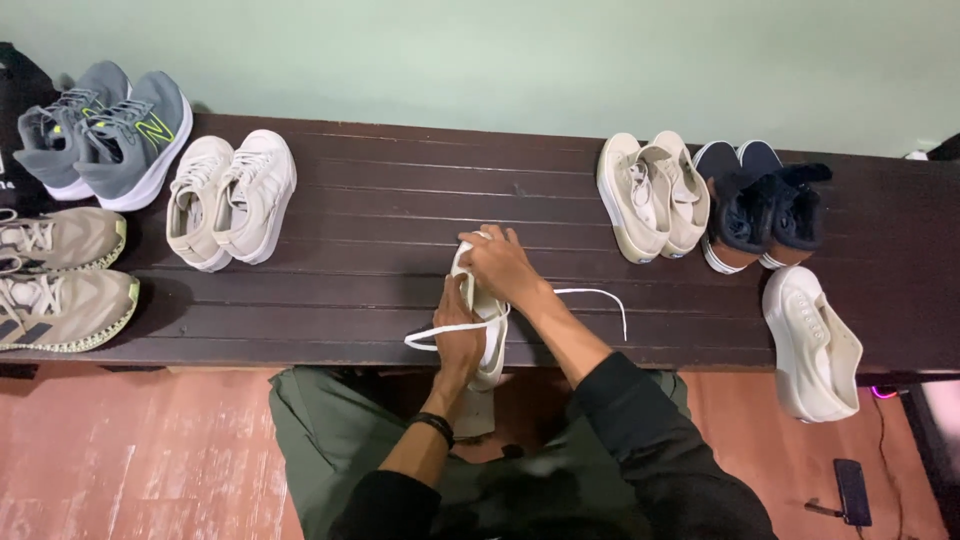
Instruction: A person is lacing a white sneaker by threading a white shoelace through the eyelets.
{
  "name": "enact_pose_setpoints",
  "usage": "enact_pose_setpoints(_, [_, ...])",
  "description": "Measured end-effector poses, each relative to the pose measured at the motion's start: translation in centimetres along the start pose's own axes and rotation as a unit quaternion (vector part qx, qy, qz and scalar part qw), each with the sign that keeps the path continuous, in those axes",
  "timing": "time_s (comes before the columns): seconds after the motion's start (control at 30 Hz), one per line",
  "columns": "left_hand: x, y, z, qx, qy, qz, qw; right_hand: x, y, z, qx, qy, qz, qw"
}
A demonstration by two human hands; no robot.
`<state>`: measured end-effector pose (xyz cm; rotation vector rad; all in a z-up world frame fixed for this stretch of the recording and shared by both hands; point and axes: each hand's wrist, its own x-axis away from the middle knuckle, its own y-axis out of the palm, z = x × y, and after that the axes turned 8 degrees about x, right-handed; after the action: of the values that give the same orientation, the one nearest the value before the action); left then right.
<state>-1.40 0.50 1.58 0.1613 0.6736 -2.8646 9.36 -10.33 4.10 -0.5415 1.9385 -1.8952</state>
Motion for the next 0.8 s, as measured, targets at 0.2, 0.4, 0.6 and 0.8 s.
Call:
enact_pose_setpoints(0.2, [0.0, 1.4, -2.3, 0.011, -0.012, 0.002, 1.0, -0.4, -1.0, -0.3, -0.047, 0.058, -0.041, 0.996])
enact_pose_setpoints(0.4, [0.2, 0.7, -0.4, 0.004, -0.05, 0.015, 0.999, 0.5, -1.8, 3.5, -0.172, 0.165, 0.084, 0.968])
enact_pose_setpoints(0.6, [-0.1, 0.9, -0.9, -0.014, -0.097, -0.012, 0.995, 1.1, -5.3, -1.0, -0.065, 0.047, -0.055, 0.995])
enact_pose_setpoints(0.8, [0.0, 0.2, -0.1, -0.006, -0.097, -0.02, 0.995, 0.8, -2.7, -0.9, -0.021, 0.048, -0.002, 0.999])
